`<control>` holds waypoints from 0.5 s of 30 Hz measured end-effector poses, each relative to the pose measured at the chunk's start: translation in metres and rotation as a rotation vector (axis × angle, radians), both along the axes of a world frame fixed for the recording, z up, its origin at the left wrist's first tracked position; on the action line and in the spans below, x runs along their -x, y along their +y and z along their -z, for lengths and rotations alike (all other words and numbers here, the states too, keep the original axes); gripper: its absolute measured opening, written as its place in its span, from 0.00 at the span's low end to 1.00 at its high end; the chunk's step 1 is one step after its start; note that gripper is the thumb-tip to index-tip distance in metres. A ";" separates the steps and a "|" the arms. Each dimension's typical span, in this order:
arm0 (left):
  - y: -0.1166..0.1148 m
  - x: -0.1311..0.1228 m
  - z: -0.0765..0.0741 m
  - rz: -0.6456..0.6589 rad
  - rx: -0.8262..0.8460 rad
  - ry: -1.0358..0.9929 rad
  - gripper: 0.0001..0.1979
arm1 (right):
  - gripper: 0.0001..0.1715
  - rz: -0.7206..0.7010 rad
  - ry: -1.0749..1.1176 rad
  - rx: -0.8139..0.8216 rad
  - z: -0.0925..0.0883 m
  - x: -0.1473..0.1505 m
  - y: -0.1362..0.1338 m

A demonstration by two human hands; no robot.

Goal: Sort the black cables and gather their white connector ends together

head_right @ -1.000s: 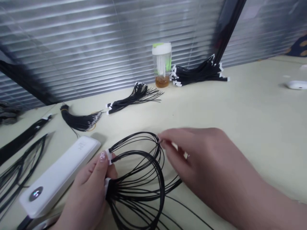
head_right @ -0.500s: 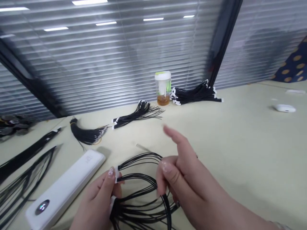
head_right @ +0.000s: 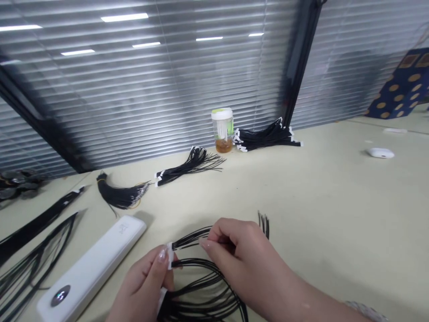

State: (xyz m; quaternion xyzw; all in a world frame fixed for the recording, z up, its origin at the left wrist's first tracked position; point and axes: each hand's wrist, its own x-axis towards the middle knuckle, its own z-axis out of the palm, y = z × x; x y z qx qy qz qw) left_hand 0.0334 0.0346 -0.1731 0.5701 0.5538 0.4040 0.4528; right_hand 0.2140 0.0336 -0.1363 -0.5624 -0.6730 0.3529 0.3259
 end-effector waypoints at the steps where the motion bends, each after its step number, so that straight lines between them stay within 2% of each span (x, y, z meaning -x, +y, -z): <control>1: -0.001 0.000 0.000 0.007 0.002 -0.011 0.25 | 0.15 -0.001 0.001 0.002 0.001 0.000 -0.001; 15: -0.002 0.000 0.003 0.047 0.019 0.004 0.25 | 0.15 -0.008 0.032 0.032 0.007 0.004 -0.001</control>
